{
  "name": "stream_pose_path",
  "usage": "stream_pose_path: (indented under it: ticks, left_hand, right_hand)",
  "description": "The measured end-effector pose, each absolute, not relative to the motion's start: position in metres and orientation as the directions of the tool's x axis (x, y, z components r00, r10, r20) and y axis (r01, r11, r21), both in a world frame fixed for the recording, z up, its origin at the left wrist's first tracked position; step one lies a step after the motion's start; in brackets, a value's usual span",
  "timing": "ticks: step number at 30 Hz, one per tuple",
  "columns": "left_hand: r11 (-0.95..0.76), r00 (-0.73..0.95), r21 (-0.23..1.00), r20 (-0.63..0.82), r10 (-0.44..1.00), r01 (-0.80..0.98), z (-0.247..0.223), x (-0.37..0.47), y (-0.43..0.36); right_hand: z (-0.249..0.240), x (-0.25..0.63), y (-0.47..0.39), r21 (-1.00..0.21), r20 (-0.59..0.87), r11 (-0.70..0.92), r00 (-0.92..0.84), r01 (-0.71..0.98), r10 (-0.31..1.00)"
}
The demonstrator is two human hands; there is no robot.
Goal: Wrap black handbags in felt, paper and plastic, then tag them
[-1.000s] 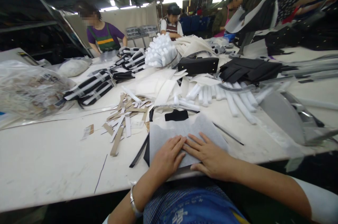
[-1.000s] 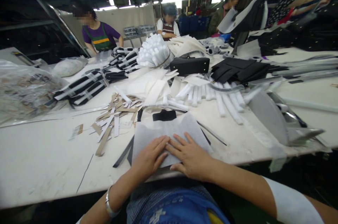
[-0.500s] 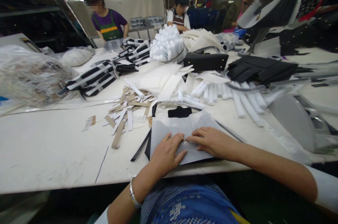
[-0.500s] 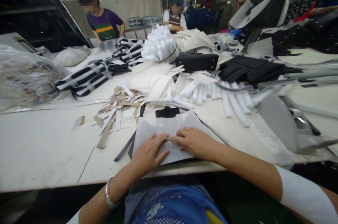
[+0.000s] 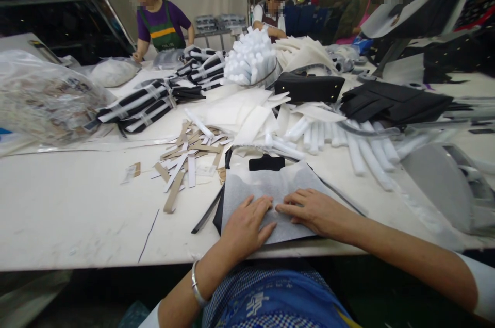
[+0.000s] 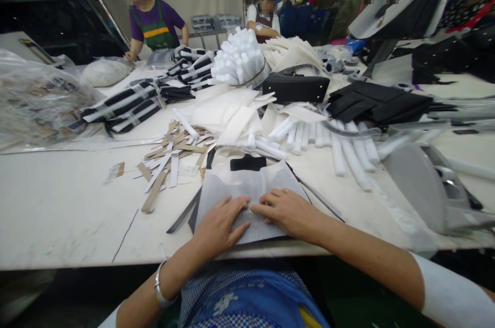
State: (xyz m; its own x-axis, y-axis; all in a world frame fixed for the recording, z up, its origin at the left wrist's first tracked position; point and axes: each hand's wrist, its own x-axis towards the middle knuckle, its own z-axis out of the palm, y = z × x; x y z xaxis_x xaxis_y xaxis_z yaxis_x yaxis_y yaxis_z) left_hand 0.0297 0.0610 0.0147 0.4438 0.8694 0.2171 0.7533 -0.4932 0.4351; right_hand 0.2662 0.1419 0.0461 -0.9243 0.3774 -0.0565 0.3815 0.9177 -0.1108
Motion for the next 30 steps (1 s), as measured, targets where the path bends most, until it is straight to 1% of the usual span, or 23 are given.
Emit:
stream_pose_path:
  ticks: [9, 14, 17, 19, 23, 28, 30]
  left_hand:
    - [-0.500, 0.442, 0.430, 0.235, 0.866, 0.751, 0.014, 0.030, 0.061]
    - [-0.521, 0.444, 0.419, 0.272, 0.854, 0.744, 0.013, 0.029, 0.061]
    - [-0.542, 0.458, 0.395, 0.292, 0.839, 0.741, 0.010, 0.029, 0.061]
    - [-0.545, 0.466, 0.383, 0.286, 0.837, 0.745, 0.009, 0.029, 0.061]
    - [-0.540, 0.488, 0.367, 0.232, 0.842, 0.757, 0.013, 0.030, 0.061]
    - [-0.559, 0.575, 0.332, 0.056, 0.816, 0.760, 0.033, 0.020, 0.069]
    - [-0.579, 0.599, 0.293, 0.026, 0.800, 0.761, 0.035, 0.014, 0.071]
  right_hand:
    - [0.043, 0.271, 0.139, -0.168, -0.041, 0.930, -0.945, 0.328, 0.326]
    - [0.032, 0.279, 0.135, -0.212, 0.025, 0.912, -0.931, 0.350, 0.363]
    - [0.026, 0.282, 0.131, -0.215, 0.018, 0.913, -0.933, 0.347, 0.359]
    - [0.025, 0.282, 0.129, -0.237, 0.001, 0.907, -0.934, 0.348, 0.358]
    - [0.030, 0.278, 0.131, -0.268, -0.032, 0.892, -0.929, 0.364, 0.370]
    - [0.040, 0.280, 0.142, -0.296, -0.063, 0.892, -0.939, 0.342, 0.339]
    - [0.040, 0.283, 0.146, -0.293, -0.071, 0.889, -0.935, 0.352, 0.347]
